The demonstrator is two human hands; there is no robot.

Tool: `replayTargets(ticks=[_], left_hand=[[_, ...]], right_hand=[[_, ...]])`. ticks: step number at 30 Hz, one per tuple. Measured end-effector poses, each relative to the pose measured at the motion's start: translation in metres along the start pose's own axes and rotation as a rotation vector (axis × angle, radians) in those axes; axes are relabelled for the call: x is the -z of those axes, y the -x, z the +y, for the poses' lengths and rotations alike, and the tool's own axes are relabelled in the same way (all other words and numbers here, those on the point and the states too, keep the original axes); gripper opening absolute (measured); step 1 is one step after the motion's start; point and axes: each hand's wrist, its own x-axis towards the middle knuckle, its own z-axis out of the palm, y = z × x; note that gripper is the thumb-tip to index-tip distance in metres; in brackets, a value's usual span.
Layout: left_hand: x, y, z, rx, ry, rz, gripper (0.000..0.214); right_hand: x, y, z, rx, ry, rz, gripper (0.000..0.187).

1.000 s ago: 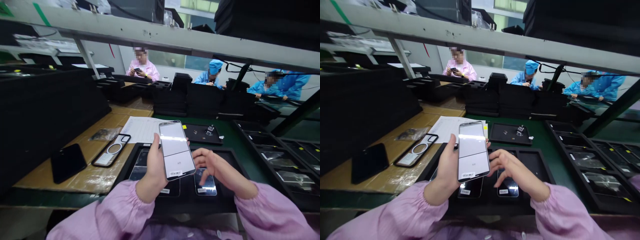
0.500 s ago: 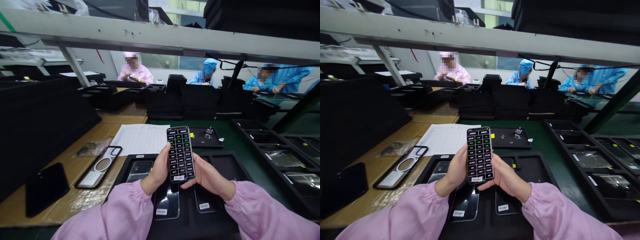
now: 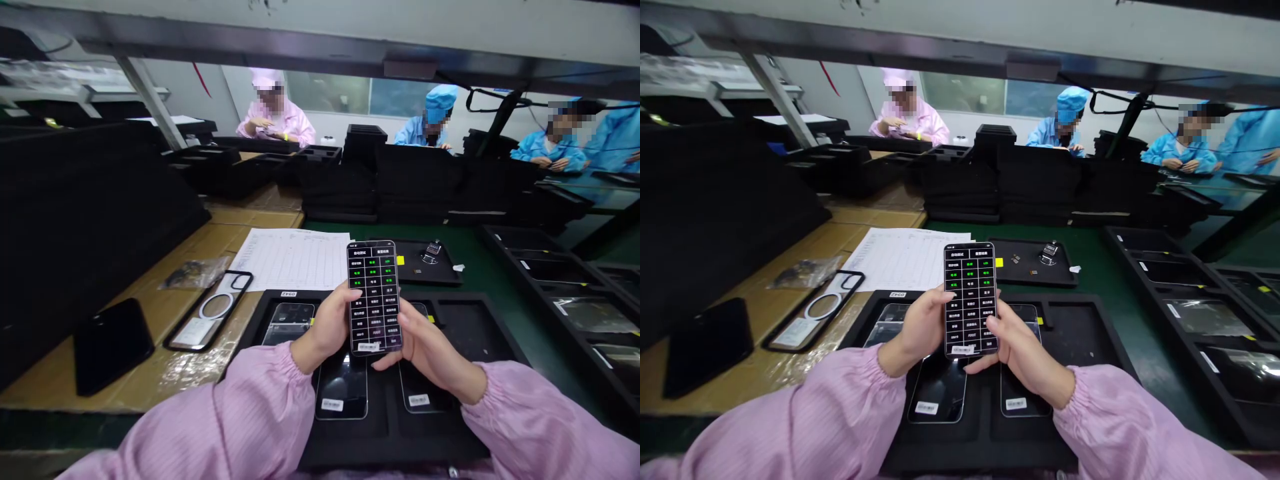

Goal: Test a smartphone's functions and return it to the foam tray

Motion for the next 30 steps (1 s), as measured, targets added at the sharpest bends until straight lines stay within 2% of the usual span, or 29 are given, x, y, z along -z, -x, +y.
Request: replayTargets(ticks=[7, 15, 17, 19, 21, 23, 26, 28, 30], left_hand=[[0.003, -0.001, -0.003, -0.036, -0.023, 0.033, 0.018], [0.0, -0.001, -0.004, -0.012, -0.02, 0.056, 0.022], [-0.003, 0.0, -0.001, 0.059, 0.051, 0.008, 0.024], [-0.006, 0.001, 0.002, 0.178, 0.144, -0.041, 0.041], [-0.009, 0.003, 0.004, 0.285, 0.21, -0.045, 0.054], [-0.012, 0.005, 0.005, 0.324, 0.229, -0.009, 0.056], [-0.017, 0.009, 0.004, 0.313, 0.21, 0.047, 0.051], [-0.02, 0.012, 0.002, 0.291, 0.198, 0.068, 0.047], [-0.022, 0.014, 0.0, 0.261, 0.198, 0.079, 0.043]], right_hand=[[0.0, 0.0, 0.001, 0.017, 0.004, 0.0, 0.049], [-0.002, 0.001, -0.001, 0.006, 0.038, 0.006, 0.054], [-0.002, 0.0, 0.001, 0.002, 0.047, 0.006, 0.056], [0.0, -0.001, 0.002, -0.011, 0.089, 0.01, 0.056], [0.006, -0.002, 0.001, 0.012, 0.264, 0.049, 0.051], [0.013, -0.003, -0.003, 0.169, 0.597, 0.199, 0.051], [0.021, -0.002, -0.013, 0.621, 1.13, 0.474, 0.039], [0.021, -0.001, -0.018, 0.838, 1.37, 0.475, 0.04], [0.017, -0.001, -0.02, 0.905, 1.529, 0.392, 0.048]])
